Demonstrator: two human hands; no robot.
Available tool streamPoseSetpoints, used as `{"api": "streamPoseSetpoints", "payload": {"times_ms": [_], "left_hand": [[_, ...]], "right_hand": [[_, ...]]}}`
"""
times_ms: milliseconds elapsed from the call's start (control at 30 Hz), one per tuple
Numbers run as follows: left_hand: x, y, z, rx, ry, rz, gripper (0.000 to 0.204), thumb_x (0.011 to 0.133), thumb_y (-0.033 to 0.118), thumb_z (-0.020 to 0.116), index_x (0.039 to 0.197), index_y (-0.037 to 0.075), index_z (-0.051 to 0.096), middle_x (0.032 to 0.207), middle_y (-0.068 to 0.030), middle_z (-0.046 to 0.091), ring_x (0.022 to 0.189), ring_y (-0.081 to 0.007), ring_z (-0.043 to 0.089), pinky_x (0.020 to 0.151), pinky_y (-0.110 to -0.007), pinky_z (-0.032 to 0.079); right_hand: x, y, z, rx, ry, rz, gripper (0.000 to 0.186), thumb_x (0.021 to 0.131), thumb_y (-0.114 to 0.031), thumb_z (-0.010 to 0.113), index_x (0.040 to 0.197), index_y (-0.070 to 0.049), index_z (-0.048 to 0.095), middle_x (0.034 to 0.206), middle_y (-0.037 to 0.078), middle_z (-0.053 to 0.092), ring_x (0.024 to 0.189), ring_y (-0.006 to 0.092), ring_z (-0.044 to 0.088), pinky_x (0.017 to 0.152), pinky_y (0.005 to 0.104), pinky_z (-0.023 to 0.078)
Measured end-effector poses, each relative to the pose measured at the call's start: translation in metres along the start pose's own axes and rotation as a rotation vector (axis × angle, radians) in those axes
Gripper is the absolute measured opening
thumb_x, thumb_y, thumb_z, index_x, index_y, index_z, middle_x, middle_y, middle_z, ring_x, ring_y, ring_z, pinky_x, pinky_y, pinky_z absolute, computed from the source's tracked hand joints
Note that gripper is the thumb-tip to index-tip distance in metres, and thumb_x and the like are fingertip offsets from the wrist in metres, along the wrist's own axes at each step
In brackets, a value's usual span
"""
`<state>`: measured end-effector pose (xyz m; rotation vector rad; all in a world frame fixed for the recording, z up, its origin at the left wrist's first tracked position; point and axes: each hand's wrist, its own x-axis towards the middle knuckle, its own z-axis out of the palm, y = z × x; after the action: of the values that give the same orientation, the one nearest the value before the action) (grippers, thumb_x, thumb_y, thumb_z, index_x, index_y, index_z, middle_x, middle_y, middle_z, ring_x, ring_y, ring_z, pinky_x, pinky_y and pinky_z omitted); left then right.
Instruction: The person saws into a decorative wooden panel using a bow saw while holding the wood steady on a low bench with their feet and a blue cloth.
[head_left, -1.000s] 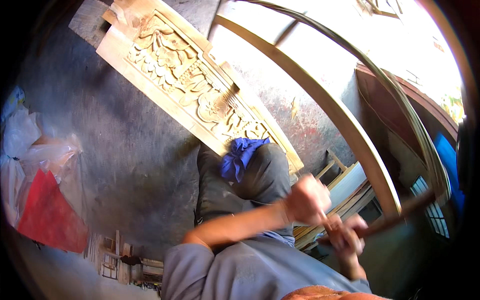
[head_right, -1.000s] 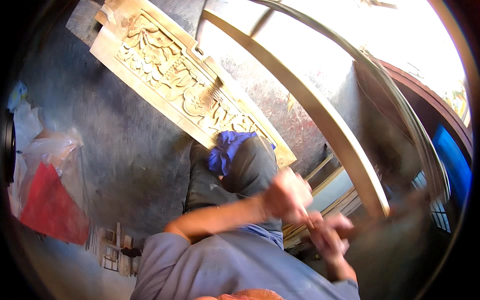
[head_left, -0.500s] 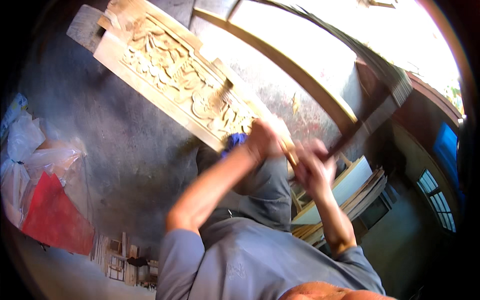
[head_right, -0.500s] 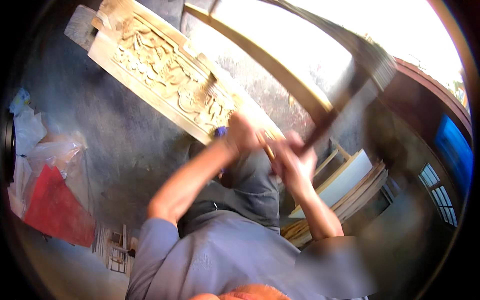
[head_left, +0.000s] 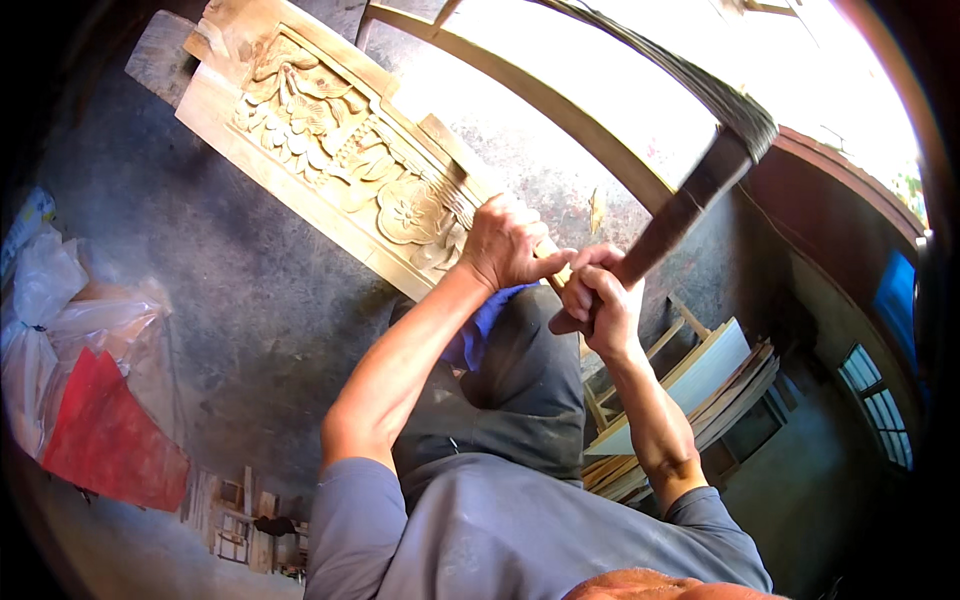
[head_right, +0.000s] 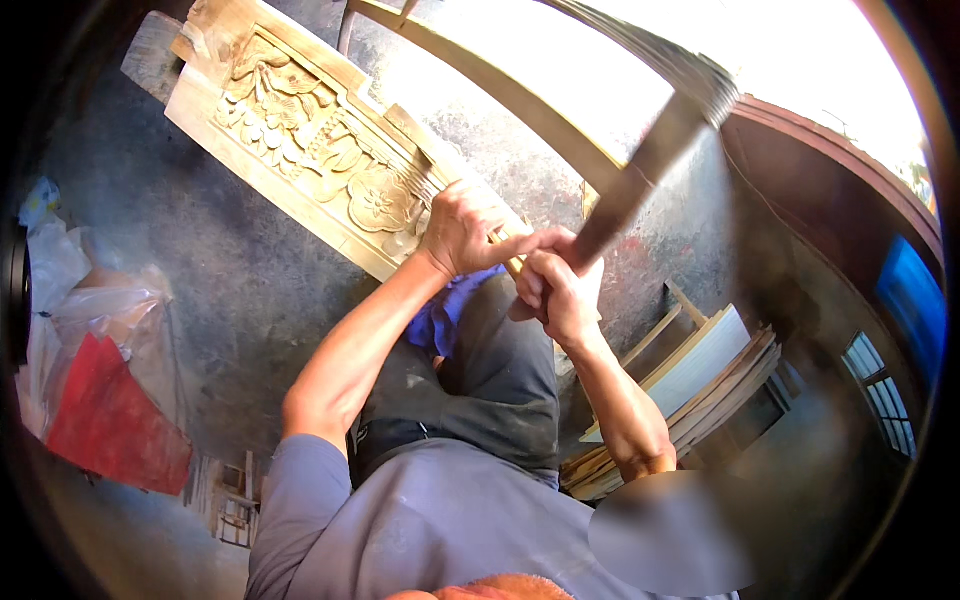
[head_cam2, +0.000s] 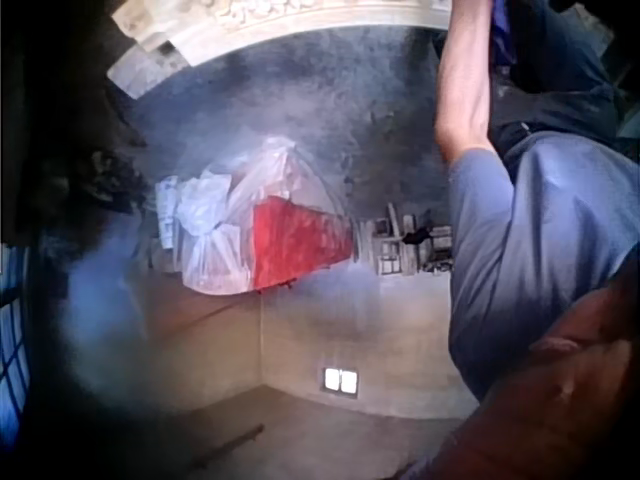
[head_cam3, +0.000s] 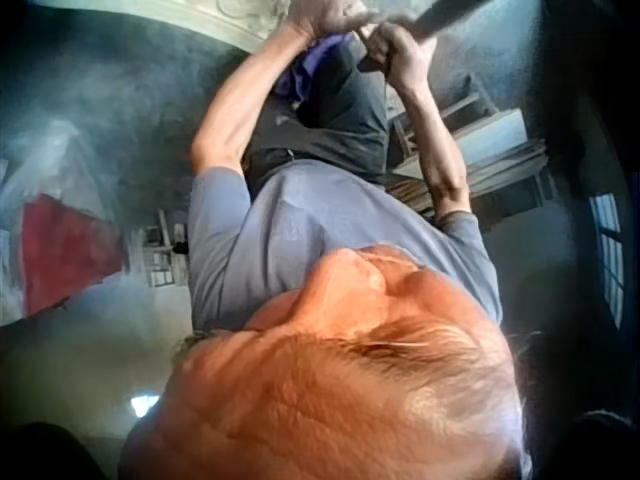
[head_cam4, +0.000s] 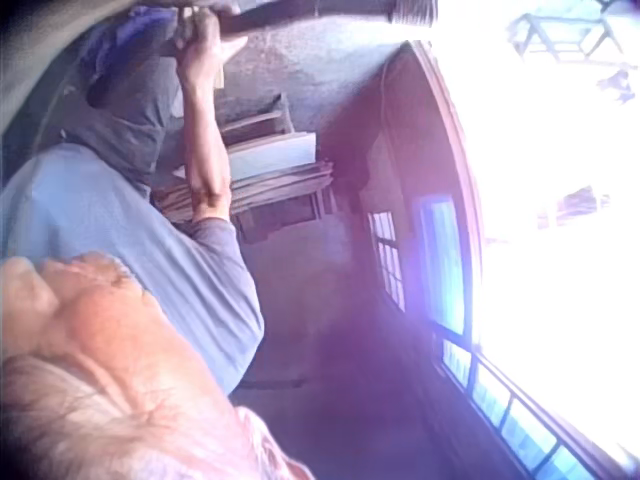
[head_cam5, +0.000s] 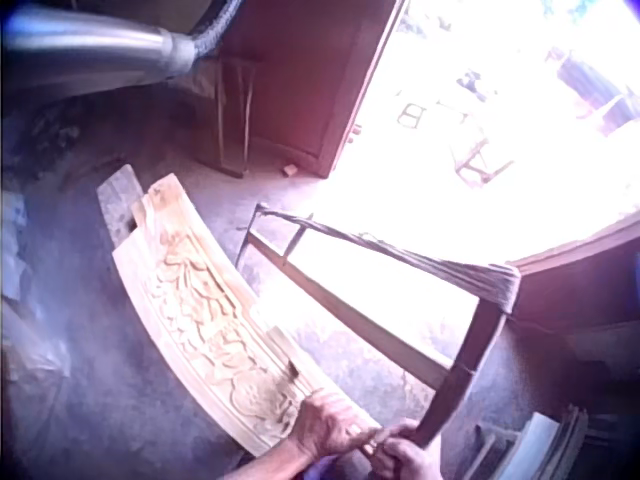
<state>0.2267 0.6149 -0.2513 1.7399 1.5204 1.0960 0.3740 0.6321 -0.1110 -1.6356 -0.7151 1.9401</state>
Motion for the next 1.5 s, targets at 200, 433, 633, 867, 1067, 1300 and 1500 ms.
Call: {"api": "streamPoseSetpoints", "payload": {"times_ms": [200, 433, 633, 867, 1067, 1300, 1500], "left_hand": [[-0.028, 0.202, -0.004, -0.335, 0.095, 0.043, 0.064, 0.096, 0.065, 0.060, 0.055, 0.018, 0.046, 0.053, -0.0063, 0.041, 0.049, -0.0258, 0.048, 0.051, -0.041, 0.035], [-0.032, 0.169, 0.006, -0.260, 0.000, -0.042, 0.067, 0.096, 0.067, 0.059, 0.056, 0.014, 0.051, 0.057, -0.0080, 0.052, 0.054, -0.0281, 0.054, 0.060, -0.043, 0.044], [-0.012, -0.026, 0.001, -0.006, -0.027, 0.004, 0.054, 0.087, 0.062, 0.071, 0.059, 0.016, 0.064, 0.061, -0.0097, 0.062, 0.058, -0.0311, 0.062, 0.063, -0.045, 0.049], [-0.035, 0.237, 0.010, -0.308, 0.047, -0.004, 0.065, 0.100, 0.060, 0.057, 0.053, 0.015, 0.048, 0.058, -0.0074, 0.045, 0.055, -0.0249, 0.050, 0.058, -0.041, 0.039], [-0.041, 0.139, 0.028, -0.145, 0.003, 0.027, 0.066, 0.097, 0.066, 0.057, 0.057, 0.014, 0.056, 0.060, -0.0086, 0.052, 0.056, -0.0262, 0.054, 0.062, -0.041, 0.044], [-0.028, 0.009, -0.017, 0.094, 0.108, -0.028, 0.074, 0.099, 0.071, 0.055, 0.117, 0.002, 0.074, 0.120, -0.0194, 0.073, 0.112, -0.0391, 0.069, 0.104, -0.053, 0.050], [-0.109, -0.002, -0.027, 0.256, 0.016, -0.604, 0.041, 0.086, 0.037, 0.085, 0.105, 0.006, 0.065, 0.099, -0.0130, 0.065, 0.096, -0.0354, 0.064, 0.087, -0.049, 0.051]], "right_hand": [[-0.194, -0.084, -0.059, -0.177, 0.012, -0.089, 0.018, 0.098, -0.013, 0.066, 0.083, -0.006, 0.060, 0.059, 0.003, 0.053, 0.052, 0.0146, 0.050, 0.067, 0.0338, 0.051], [-0.173, -0.065, -0.069, -0.002, 0.080, 0.134, 0.012, 0.098, -0.012, 0.061, 0.091, -0.006, 0.054, 0.064, 0.003, 0.053, 0.051, 0.0123, 0.046, 0.055, 0.0311, 0.042], [0.015, 0.017, 0.024, -0.108, 0.042, 0.032, 0.019, 0.097, -0.018, 0.070, 0.100, 0.001, 0.069, 0.064, 0.000, 0.052, 0.049, 0.0099, 0.046, 0.045, 0.0285, 0.037], [-0.219, -0.083, -0.090, -0.149, 0.048, -0.010, 0.024, 0.097, -0.020, 0.069, 0.083, -0.004, 0.058, 0.056, 0.002, 0.050, 0.046, 0.0113, 0.044, 0.045, 0.0293, 0.039], [-0.152, -0.018, -0.102, -0.193, 0.087, 0.021, 0.023, 0.100, -0.020, 0.068, 0.087, -0.003, 0.059, 0.068, 0.005, 0.056, 0.055, 0.0109, 0.048, 0.047, 0.0251, 0.039], [-0.007, 0.016, 0.000, -0.036, -0.050, 0.027, 0.011, 0.096, -0.003, 0.057, 0.102, 0.004, 0.062, 0.064, 0.005, 0.054, 0.050, 0.0115, 0.047, 0.047, 0.0284, 0.041], [0.003, -0.019, 0.037, -0.044, -0.004, 0.058, 0.010, 0.100, -0.005, 0.059, 0.105, 0.004, 0.058, 0.063, 0.005, 0.055, 0.049, 0.0107, 0.048, 0.048, 0.0253, 0.041]]}}
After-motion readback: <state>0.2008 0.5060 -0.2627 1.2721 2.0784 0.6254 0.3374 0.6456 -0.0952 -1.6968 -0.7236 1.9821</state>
